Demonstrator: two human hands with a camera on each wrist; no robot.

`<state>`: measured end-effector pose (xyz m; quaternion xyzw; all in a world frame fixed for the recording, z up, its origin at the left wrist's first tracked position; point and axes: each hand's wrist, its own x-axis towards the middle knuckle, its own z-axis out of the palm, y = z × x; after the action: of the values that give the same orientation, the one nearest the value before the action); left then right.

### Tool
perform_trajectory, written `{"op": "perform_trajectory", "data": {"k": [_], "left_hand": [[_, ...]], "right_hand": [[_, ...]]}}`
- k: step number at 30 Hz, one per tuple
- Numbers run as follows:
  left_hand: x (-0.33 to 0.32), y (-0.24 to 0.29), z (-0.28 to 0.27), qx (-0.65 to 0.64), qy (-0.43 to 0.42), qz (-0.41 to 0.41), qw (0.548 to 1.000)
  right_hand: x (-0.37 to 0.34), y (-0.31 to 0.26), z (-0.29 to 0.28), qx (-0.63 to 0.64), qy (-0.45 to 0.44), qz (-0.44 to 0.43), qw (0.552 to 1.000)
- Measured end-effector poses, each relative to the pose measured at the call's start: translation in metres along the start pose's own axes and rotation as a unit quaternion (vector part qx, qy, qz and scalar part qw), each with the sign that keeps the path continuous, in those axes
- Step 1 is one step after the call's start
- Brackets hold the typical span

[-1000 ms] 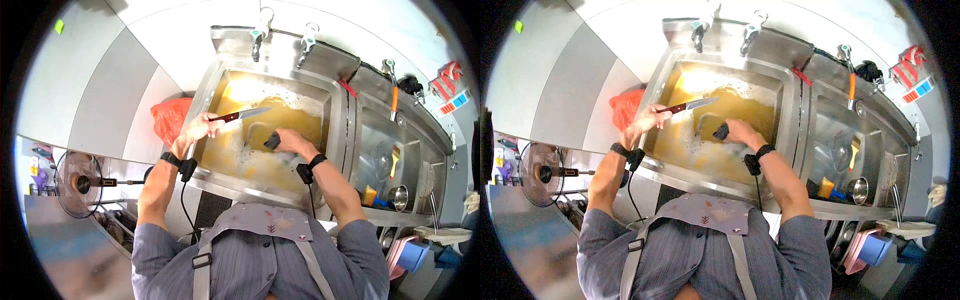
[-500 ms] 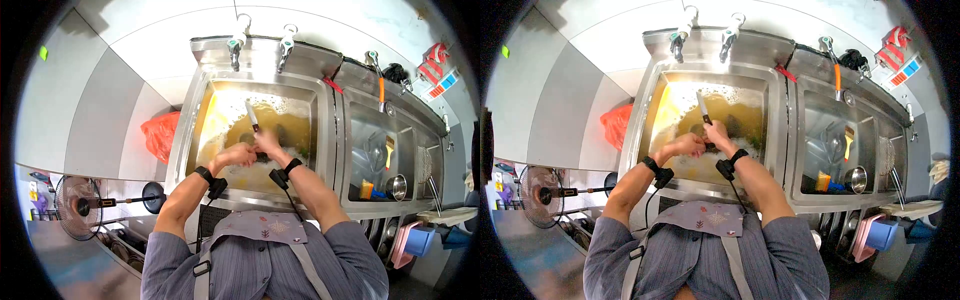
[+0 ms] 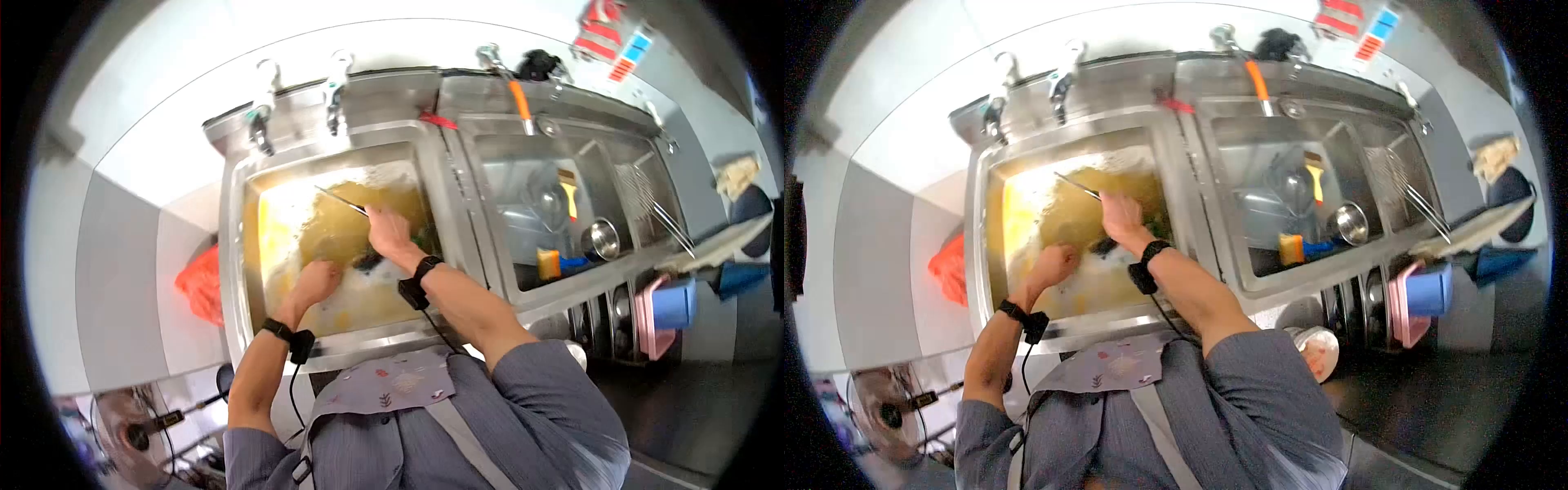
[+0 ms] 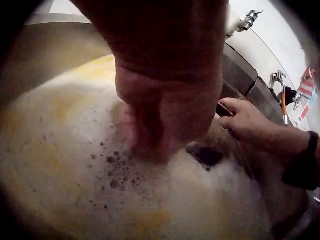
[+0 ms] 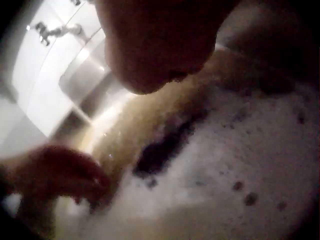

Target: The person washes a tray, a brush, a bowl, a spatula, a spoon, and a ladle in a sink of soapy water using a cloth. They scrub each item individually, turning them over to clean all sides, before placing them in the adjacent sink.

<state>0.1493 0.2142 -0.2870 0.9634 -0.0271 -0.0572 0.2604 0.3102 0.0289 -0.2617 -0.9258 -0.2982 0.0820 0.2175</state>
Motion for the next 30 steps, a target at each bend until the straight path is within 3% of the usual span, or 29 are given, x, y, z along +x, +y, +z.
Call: {"op": "perform_trajectory", "data": {"k": [1,3,4,5,6,8,11,13,14,15,16,19,21,23,26,28,29,30], "left_hand": [[0.002,0.001,0.000,0.002,-0.004,0.014,1.000],[0.004,-0.002,-0.002,0.043,0.009,-0.054,0.998],[0.004,-0.004,-0.004,0.044,0.010,-0.050,0.998],[0.005,-0.006,-0.006,0.030,0.043,-0.039,0.998],[0.003,-0.007,-0.004,0.016,0.073,-0.029,0.997],[-0.001,-0.010,-0.007,0.042,0.074,-0.028,0.996],[0.001,-0.022,-0.005,0.079,0.109,-0.029,0.991],[-0.009,-0.035,0.007,0.106,0.141,-0.019,0.984],[-0.011,-0.039,0.010,0.122,0.149,-0.010,0.981],[-0.012,-0.032,0.003,0.091,0.073,-0.089,0.989],[-0.010,-0.024,-0.006,0.058,-0.001,-0.165,0.985],[-0.004,-0.029,-0.003,0.005,-0.022,-0.204,0.979],[-0.005,-0.025,-0.017,-0.052,-0.015,-0.216,0.975],[-0.002,-0.036,-0.018,-0.109,-0.013,-0.225,0.968],[0.008,-0.055,-0.015,-0.154,-0.090,-0.244,0.953],[0.012,-0.041,-0.023,-0.186,-0.118,-0.306,0.926],[0.012,-0.039,-0.023,-0.185,-0.117,-0.307,0.926],[0.011,-0.037,-0.022,-0.200,-0.119,-0.350,0.907]], "right_hand": [[0.001,0.004,-0.002,-0.002,0.009,0.011,1.000],[0.004,0.009,-0.002,0.241,0.152,0.075,0.956],[0.015,0.027,0.013,0.216,0.256,0.039,0.941],[0.020,0.030,0.002,0.214,0.259,0.037,0.941],[0.021,0.035,-0.008,0.327,0.280,0.088,0.898],[0.010,0.038,-0.044,0.549,0.282,0.168,0.769],[0.000,0.065,-0.092,0.784,0.279,0.202,0.517],[0.000,0.105,-0.117,0.780,0.235,0.248,0.524],[0.002,0.131,-0.119,0.780,0.262,0.252,0.509],[0.002,0.149,-0.126,0.787,0.273,0.259,0.489],[-0.001,0.165,-0.131,0.771,0.262,0.268,0.515],[0.000,0.232,-0.133,0.748,0.230,0.279,0.556],[-0.002,0.204,-0.146,0.774,0.300,0.340,0.442],[-0.005,0.182,-0.147,0.787,0.248,0.337,0.454],[-0.017,0.084,-0.145,0.618,0.172,0.209,0.738],[-0.009,0.062,-0.107,0.509,0.086,0.103,0.850],[-0.001,0.045,-0.101,0.206,0.011,0.035,0.978],[0.003,0.042,-0.069,0.181,-0.060,0.024,0.981]]}}
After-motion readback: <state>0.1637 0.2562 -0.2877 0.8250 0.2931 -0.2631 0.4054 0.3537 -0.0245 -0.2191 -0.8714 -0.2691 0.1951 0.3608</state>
